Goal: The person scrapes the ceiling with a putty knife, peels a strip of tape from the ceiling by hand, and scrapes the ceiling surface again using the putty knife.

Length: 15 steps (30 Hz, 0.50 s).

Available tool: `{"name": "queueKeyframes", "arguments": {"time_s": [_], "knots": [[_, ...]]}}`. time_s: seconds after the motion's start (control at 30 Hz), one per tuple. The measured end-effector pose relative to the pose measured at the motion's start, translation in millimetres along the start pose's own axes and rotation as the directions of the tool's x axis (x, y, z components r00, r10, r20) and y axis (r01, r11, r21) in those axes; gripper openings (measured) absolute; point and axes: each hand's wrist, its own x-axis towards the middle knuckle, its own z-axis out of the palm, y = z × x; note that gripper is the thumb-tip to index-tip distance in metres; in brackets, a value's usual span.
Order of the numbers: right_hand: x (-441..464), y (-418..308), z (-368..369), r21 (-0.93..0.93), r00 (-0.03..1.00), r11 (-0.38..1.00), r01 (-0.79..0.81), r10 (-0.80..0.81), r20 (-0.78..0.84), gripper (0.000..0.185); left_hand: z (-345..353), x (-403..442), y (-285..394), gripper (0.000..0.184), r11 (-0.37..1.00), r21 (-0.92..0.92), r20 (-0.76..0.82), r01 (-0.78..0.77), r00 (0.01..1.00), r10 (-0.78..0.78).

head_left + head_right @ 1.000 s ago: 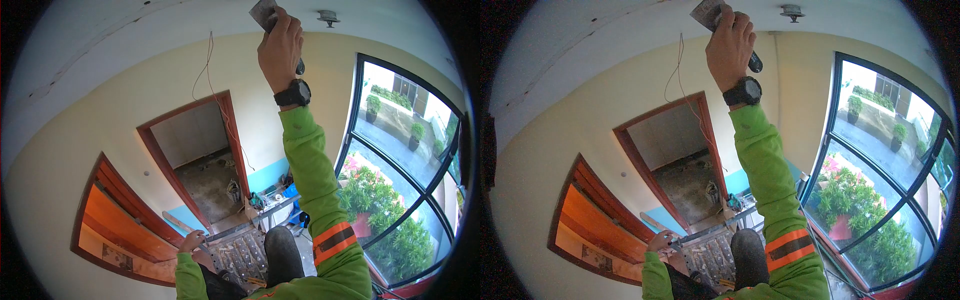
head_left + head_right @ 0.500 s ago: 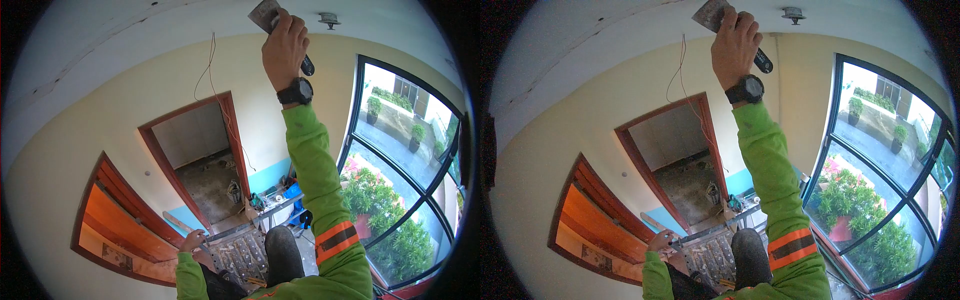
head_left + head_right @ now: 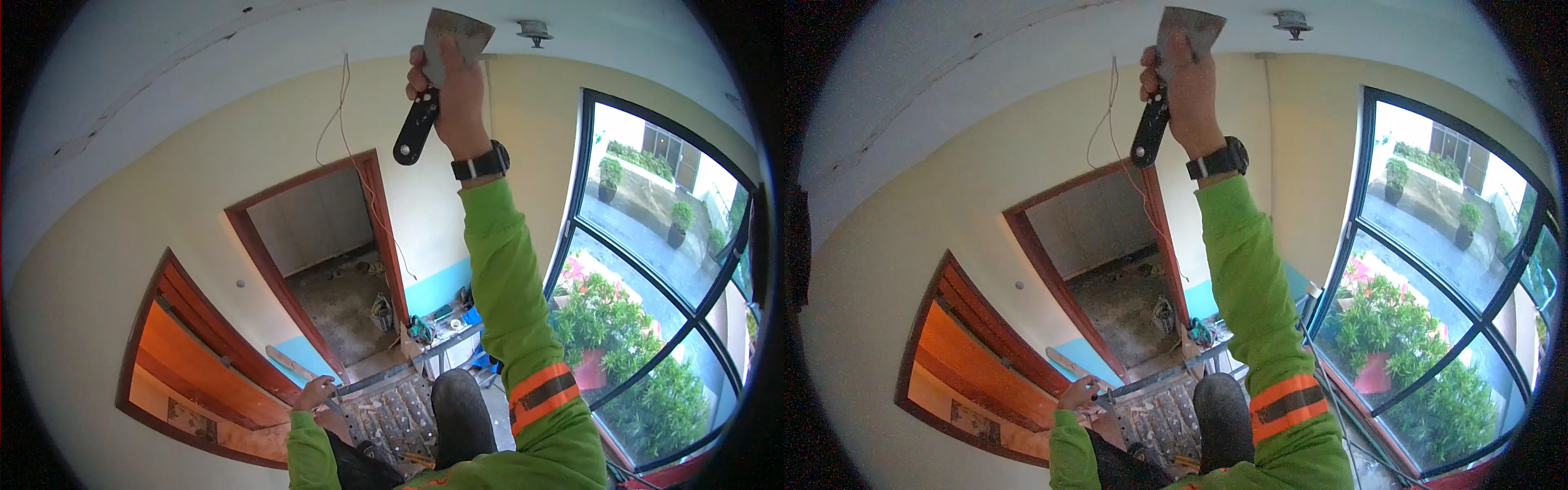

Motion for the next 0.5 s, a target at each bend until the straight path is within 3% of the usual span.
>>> {"name": "queueKeyframes", "arguments": {"time_s": [0.03,0.07,0.1,0.13,0.17,0.23,0.27,0.33,0.37,0.43,0.5], "knots": [[1,2,4,0.003,1.000,1.000,0.002,-0.002,0.002,0.026,0,2,-3,0.038,1.000,-0.017,0.019,0.024,1.000,-0.024],[2,9,5,-0.491,0.965,0.848,0.203,-0.258,-0.047,0.026,0,2,-5,0.038,1.000,-0.015,0.019,0.025,1.000,-0.025],[3,13,5,-0.855,0.873,0.437,0.279,-0.486,0.036,0.028,1,0,-6,0.037,1.000,-0.018,0.005,0.008,1.000,-0.008],[5,15,1,-0.904,0.855,0.312,0.291,-0.508,0.100,0.039,3,0,-7,0.037,1.000,-0.021,-0.008,-0.011,1.000,0.010],[5,14,1,-0.905,0.856,0.312,0.290,-0.507,0.099,0.039,4,0,-10,0.037,1.000,-0.022,-0.007,-0.010,1.000,0.009],[6,13,2,-0.939,0.781,0.126,0.319,-0.596,0.186,0.045,5,4,-14,0.037,0.999,-0.051,-0.029,0.009,1.000,-0.011],[7,12,2,-0.939,0.782,0.126,0.320,-0.595,0.186,0.045,3,1,-9,0.037,0.999,-0.052,-0.029,0.010,0.999,-0.012],[8,8,0,-0.960,0.754,-0.110,0.257,-0.598,0.270,0.050,0,-4,3,0.037,0.999,-0.037,-0.016,0.010,1.000,-0.011],[6,5,3,-0.960,0.754,-0.110,0.256,-0.599,0.270,0.050,1,-2,0,0.037,0.999,-0.036,-0.016,0.011,1.000,-0.011],[0,-2,8,-0.944,0.734,-0.253,0.210,-0.598,0.323,0.042,3,1,-5,0.037,0.999,-0.022,-0.014,-0.029,0.999,0.029],[0,-10,13,-0.967,0.792,-0.205,0.152,-0.560,0.243,0.051,1,0,-1,0.037,1.000,-0.016,-0.009,-0.017,1.000,0.017]]}}
